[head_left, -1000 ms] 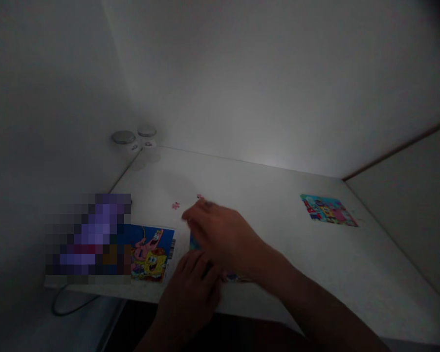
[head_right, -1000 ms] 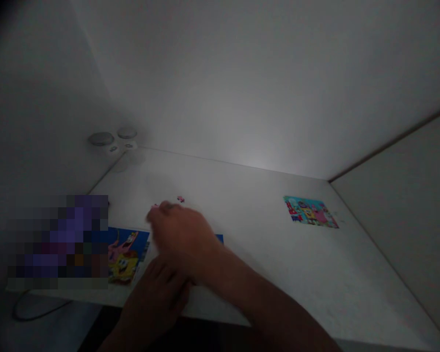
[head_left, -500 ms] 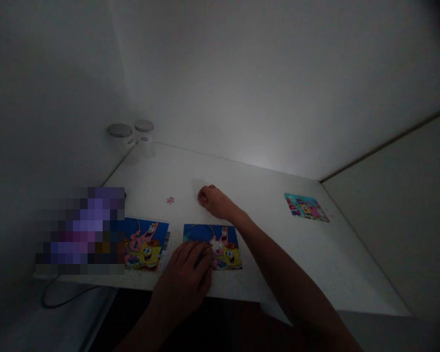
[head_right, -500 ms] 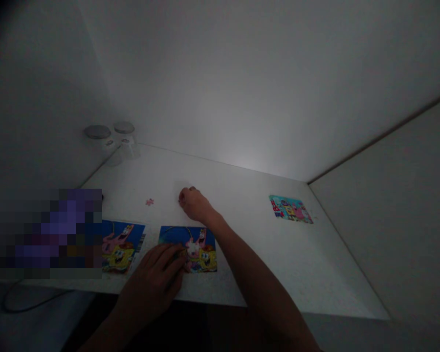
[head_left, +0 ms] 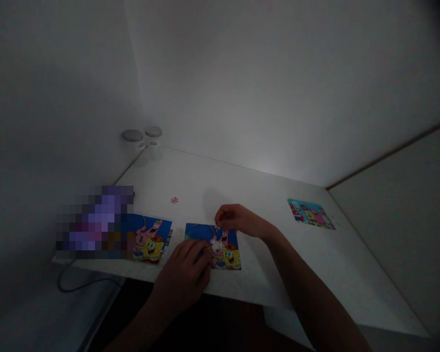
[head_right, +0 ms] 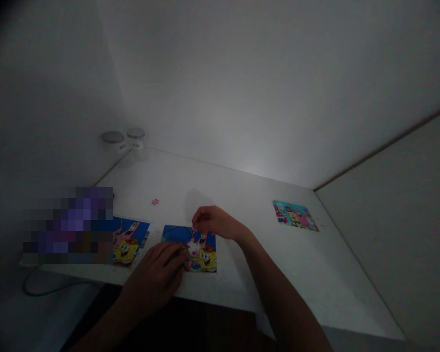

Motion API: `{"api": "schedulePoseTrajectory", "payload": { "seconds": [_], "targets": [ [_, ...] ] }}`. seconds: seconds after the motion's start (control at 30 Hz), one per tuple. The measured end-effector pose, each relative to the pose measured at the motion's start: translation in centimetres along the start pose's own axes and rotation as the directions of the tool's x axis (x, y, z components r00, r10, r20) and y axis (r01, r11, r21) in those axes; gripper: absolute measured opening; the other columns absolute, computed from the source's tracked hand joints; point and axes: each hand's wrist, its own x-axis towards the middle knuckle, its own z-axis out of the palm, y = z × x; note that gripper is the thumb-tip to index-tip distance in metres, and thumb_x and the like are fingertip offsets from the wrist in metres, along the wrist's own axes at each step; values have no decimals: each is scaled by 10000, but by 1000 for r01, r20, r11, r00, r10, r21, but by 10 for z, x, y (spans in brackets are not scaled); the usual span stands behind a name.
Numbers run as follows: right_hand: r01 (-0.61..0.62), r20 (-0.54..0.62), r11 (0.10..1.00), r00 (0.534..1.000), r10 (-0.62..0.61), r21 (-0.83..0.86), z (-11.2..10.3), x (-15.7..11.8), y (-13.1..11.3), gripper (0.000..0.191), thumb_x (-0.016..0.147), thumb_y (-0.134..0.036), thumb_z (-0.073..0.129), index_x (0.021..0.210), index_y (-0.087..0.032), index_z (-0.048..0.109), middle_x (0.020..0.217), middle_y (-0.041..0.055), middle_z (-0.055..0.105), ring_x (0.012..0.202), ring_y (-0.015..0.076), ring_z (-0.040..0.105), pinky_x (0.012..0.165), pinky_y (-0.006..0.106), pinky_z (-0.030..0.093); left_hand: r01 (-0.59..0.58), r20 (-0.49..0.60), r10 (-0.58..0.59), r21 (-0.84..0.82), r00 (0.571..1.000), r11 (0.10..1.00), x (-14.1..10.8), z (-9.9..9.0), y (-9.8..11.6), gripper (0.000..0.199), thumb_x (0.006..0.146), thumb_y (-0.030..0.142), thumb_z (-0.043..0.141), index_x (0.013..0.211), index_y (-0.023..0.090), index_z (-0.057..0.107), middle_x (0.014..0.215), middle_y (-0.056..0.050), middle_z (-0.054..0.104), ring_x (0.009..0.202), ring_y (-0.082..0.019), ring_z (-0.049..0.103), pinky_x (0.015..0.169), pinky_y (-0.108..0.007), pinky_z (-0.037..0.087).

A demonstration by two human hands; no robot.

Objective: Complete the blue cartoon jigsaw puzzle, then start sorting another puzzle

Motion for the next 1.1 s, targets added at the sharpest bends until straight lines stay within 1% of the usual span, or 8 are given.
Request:
{"api": "schedulePoseTrajectory", "payload": {
  "seconds": [0.03,0.1,0.27,0.4,0.6,0.83,0.93,1.1],
  "targets": [
    [-40,39,996,999,37,75,3,-8,3,172,785,-292,625,880,-149,614,753,16,648,605,109,584,567,238,461,2,0,-2,4,1000,1000,0,0,0,261,882,170,470,1103,195,608,1162,-77,614,1094,-248,532,948,-446,470],
    [-96,69,984,994,86,150,10,-19,9,193,757,-313,660,850,-145,635,709,4,641,565,97,563,534,224,442,5,3,-5,16,1000,1000,1,1,0,258,880,168,470,1095,192,611,1160,-80,614,1092,-249,533,950,-446,466],
    [-86,29,976,996,82,202,25,-19,16,157,754,-287,672,810,-143,643,727,11,651,608,104,578,568,230,455,-7,8,7,48,1000,999,3,3,0,245,883,178,474,1073,193,627,1153,-82,618,1090,-244,540,943,-442,468],
    [-78,54,975,996,69,206,25,-17,19,127,766,-249,654,830,-140,660,748,18,661,617,110,582,585,243,462,-28,17,27,84,999,996,3,5,-2,235,890,179,482,1071,185,632,1153,-88,620,1090,-252,541,940,-449,464],
    [-44,44,990,998,38,133,27,-18,20,104,774,-201,617,843,-145,672,768,22,669,644,122,596,610,253,473,-46,19,44,98,999,994,2,6,-3,235,896,186,487,1082,167,629,1162,-97,619,1095,-263,532,932,-453,462],
    [5,60,994,998,-12,113,27,-18,21,114,812,-218,592,874,-145,654,786,19,658,657,118,591,614,251,475,-43,26,41,95,999,994,3,5,-2,235,897,182,477,1070,173,637,1155,-101,619,1081,-256,540,927,-457,465],
    [46,44,998,998,-48,31,27,-20,20,139,841,-212,570,929,-146,656,839,32,666,705,125,602,649,258,489,-44,24,42,89,999,995,3,5,-3,230,896,183,482,1064,178,639,1155,-101,619,1075,-253,546,930,-462,466],
    [176,83,955,983,-161,-237,24,-23,13,187,863,-179,553,988,-180,692,910,39,663,779,135,603,734,271,485,-42,14,41,90,999,995,3,5,-3,229,895,185,485,1064,173,639,1154,-103,621,1079,-257,546,923,-459,475]
  ]
}}
